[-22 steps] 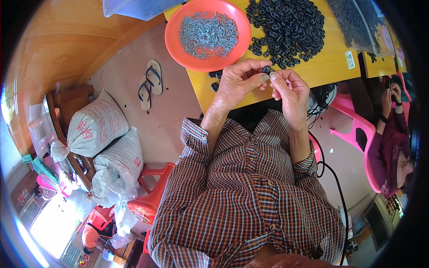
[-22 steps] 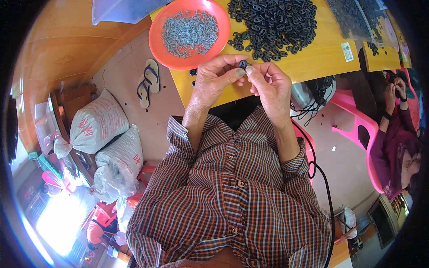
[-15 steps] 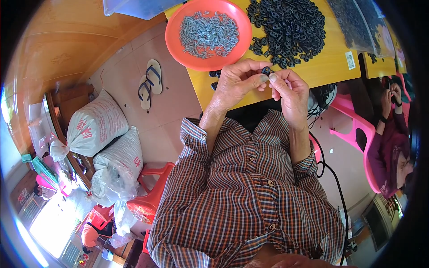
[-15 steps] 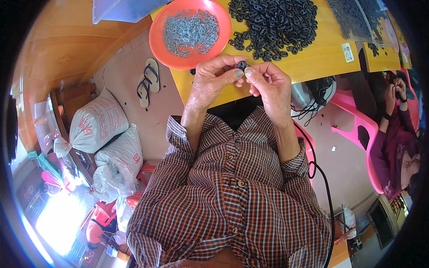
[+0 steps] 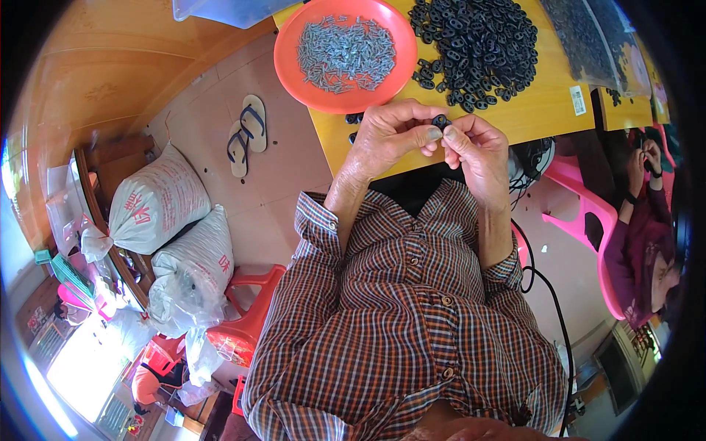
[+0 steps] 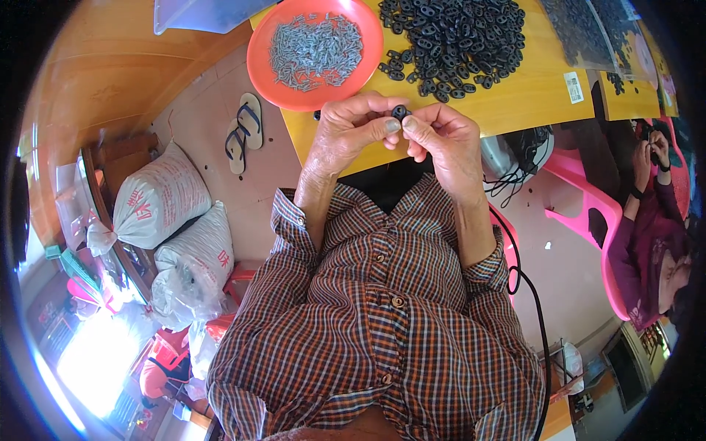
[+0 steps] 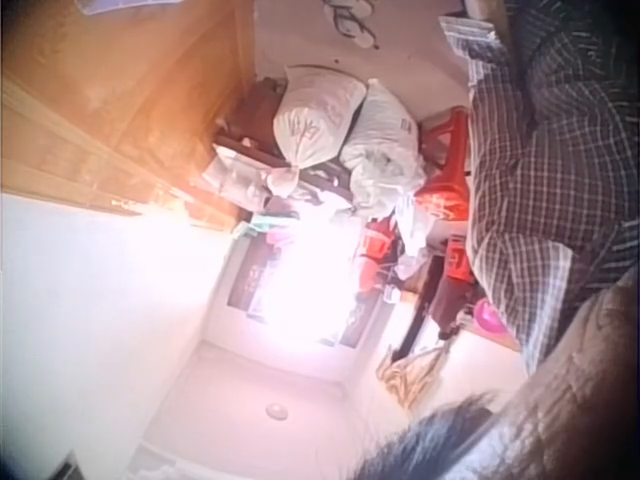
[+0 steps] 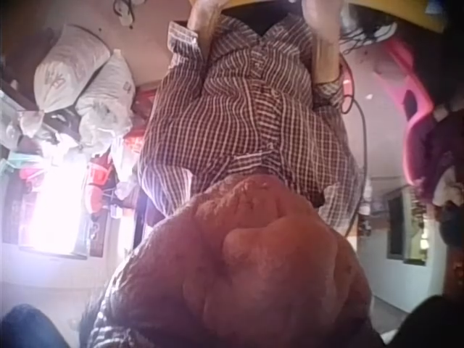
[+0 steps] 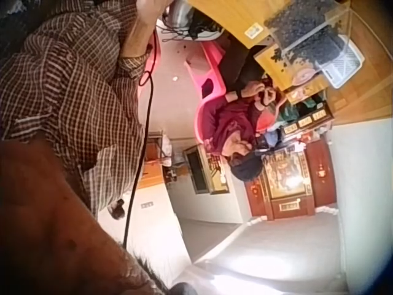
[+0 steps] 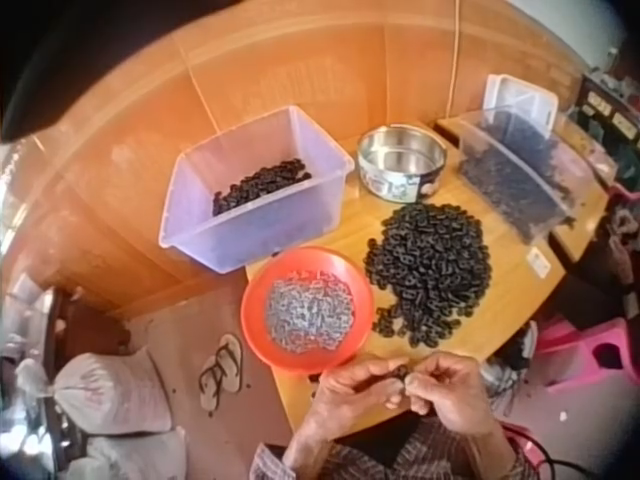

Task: Assembling small hardware components by manually inserting metal pins into black plastic pieces at a workshop table.

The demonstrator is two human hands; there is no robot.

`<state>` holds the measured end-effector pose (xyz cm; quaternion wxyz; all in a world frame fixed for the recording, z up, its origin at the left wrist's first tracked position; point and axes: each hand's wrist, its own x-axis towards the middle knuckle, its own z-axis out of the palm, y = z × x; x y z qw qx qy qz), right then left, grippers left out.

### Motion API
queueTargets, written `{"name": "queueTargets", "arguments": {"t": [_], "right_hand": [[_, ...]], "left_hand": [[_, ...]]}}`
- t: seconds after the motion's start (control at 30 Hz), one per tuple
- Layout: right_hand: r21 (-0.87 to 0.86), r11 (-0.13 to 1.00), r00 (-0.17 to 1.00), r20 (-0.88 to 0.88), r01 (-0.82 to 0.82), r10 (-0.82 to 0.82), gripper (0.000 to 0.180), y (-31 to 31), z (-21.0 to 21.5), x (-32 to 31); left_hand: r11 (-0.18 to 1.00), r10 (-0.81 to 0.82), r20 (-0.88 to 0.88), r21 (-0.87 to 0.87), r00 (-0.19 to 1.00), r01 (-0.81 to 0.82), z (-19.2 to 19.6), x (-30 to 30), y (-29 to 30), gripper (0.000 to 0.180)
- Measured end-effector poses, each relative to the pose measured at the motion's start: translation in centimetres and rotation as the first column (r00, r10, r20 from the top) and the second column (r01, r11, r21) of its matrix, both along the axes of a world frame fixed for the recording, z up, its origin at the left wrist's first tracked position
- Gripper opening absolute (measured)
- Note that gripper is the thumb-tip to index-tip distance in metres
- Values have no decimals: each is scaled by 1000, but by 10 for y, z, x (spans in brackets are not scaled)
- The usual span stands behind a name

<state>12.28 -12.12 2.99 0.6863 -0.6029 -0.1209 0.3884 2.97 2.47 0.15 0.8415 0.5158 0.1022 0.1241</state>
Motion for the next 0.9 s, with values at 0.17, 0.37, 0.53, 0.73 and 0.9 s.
{"name": "queueTargets", "arguments": {"t": [0.17, 0.37, 0.53, 0.73, 0.9], "right_hand": [[6, 999, 995, -89, -43, 44, 16, -3, 0, 2], [-7, 998, 994, -95, -58, 57, 17, -4, -1, 1], [-24, 997, 992, -113, -68, 65, 18, -2, -2, 2], [-30, 998, 994, -96, -59, 56, 17, -4, 3, 1], [22, 999, 995, -91, -49, 51, 18, -6, 2, 3]], "left_hand": [[999, -45, 10, -4, 999, 45, 1, -2, 3, 25], [997, -71, 2, -6, 997, 71, 3, -5, 4, 26], [998, -63, 2, -19, 998, 63, 0, -7, 0, 25], [994, -44, -19, -100, 999, 42, -3, -9, -10, 25], [998, -28, -25, -60, 999, 27, -1, -6, -12, 26]]}}
